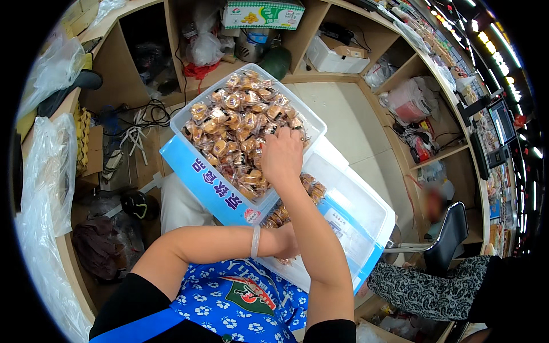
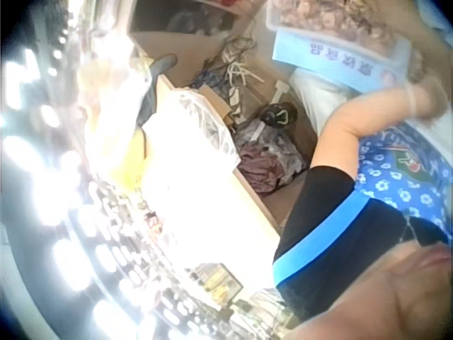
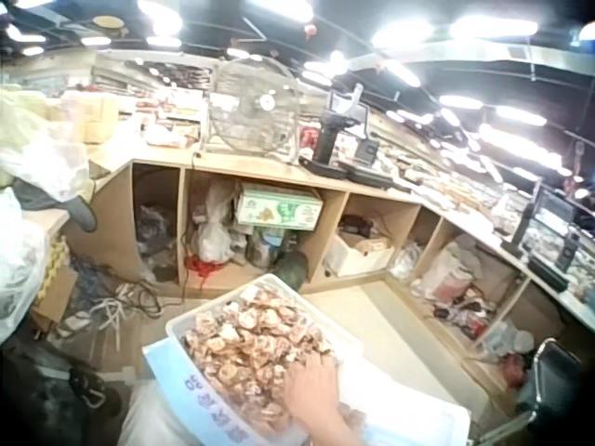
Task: The person sorts small packaged food items from a large container into organized rows in a shallow tray by hand.
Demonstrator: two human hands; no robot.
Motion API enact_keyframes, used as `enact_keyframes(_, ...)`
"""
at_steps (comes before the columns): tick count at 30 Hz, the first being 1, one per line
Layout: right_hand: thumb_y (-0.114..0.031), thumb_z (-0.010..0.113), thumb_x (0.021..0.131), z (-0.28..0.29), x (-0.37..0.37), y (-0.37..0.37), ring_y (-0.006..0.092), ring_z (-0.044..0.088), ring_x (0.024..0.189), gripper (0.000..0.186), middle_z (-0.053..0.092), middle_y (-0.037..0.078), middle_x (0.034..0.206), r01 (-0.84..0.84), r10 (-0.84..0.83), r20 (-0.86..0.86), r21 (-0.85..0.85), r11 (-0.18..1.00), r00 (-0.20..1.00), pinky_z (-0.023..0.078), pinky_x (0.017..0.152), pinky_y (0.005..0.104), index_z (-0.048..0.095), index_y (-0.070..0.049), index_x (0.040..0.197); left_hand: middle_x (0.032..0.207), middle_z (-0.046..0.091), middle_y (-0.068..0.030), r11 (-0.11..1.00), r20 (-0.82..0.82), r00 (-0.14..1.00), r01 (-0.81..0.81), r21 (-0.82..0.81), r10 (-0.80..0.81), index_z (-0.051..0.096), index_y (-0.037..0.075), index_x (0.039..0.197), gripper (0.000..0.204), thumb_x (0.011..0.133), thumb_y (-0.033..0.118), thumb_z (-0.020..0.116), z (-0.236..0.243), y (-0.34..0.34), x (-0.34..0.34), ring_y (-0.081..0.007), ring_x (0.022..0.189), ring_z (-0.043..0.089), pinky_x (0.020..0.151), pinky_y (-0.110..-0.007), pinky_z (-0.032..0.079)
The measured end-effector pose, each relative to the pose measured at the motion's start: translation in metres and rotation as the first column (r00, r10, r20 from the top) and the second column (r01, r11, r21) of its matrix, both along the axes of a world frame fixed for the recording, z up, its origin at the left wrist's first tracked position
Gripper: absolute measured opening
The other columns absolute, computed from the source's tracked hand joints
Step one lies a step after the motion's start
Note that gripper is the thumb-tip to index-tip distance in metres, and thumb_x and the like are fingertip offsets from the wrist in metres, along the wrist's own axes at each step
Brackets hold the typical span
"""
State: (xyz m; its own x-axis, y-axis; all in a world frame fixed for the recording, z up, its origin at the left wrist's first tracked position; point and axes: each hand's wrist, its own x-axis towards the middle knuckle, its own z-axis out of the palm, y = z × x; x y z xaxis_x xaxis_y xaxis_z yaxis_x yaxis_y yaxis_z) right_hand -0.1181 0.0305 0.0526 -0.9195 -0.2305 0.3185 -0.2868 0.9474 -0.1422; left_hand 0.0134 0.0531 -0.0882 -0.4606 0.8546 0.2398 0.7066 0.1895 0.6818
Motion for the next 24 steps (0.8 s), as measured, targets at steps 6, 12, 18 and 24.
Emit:
enact_keyframes(6,-0.022,0.078,0.076,0.007,-0.004,-0.014,0.0321,0.053,0.106,0.027,0.06,0.012,0.105,0.104,-0.122,0.148,0.125,0.987,0.981,0.045,0.09,0.0454,0.072,-0.007,0.097,0.129,0.058,-0.0143,0.978,0.036,0.999,0.011,0.209,-0.019,0.058,0.006,0.125,0.034,0.091,0.006,0.061,0.033,-0.016,-0.002,-0.0287,0.12,0.054,0.102,-0.038,0.043)
enact_keyframes(12,-0.011,0.075,0.082,-0.005,0.011,0.001,0.0245,0.063,0.086,0.018,0.066,0.01,0.095,-0.011,0.069,0.161,-0.336,0.942,0.985,0.052,0.078,0.0405,0.064,-0.004,0.095,0.141,0.054,-0.0124,0.994,0.027,0.999,0.014,0.107,-0.017,0.053,0.009,0.138,0.046,0.092,0.009,0.058,0.017,-0.001,-0.001,-0.0282,0.127,0.053,0.103,-0.037,0.044)
enact_keyframes(18,0.004,0.059,0.091,0.007,-0.007,0.047,0.0105,0.061,0.078,0.023,0.064,0.003,0.09,0.138,0.103,0.269,-0.742,0.656,0.958,0.053,0.065,0.0255,0.061,-0.003,0.113,0.113,0.072,-0.0069,0.671,-0.089,0.898,0.253,-0.697,-0.432,0.075,0.011,0.11,0.027,0.084,0.014,0.068,0.084,-0.015,-0.009,-0.0255,0.104,0.069,0.083,-0.037,0.053)
enact_keyframes(24,-0.01,0.074,0.082,-0.016,-0.016,0.024,0.022,0.064,0.079,0.035,0.067,0.012,0.088,0.144,-0.046,0.243,-0.404,0.904,0.969,0.051,0.072,0.0352,0.065,0.0,0.114,0.125,0.065,-0.0113,0.943,-0.315,0.931,0.077,-0.324,-0.184,0.067,0.006,0.119,0.031,0.09,0.011,0.059,-0.002,0.006,0.002,-0.0259,0.11,0.063,0.088,-0.036,0.051)
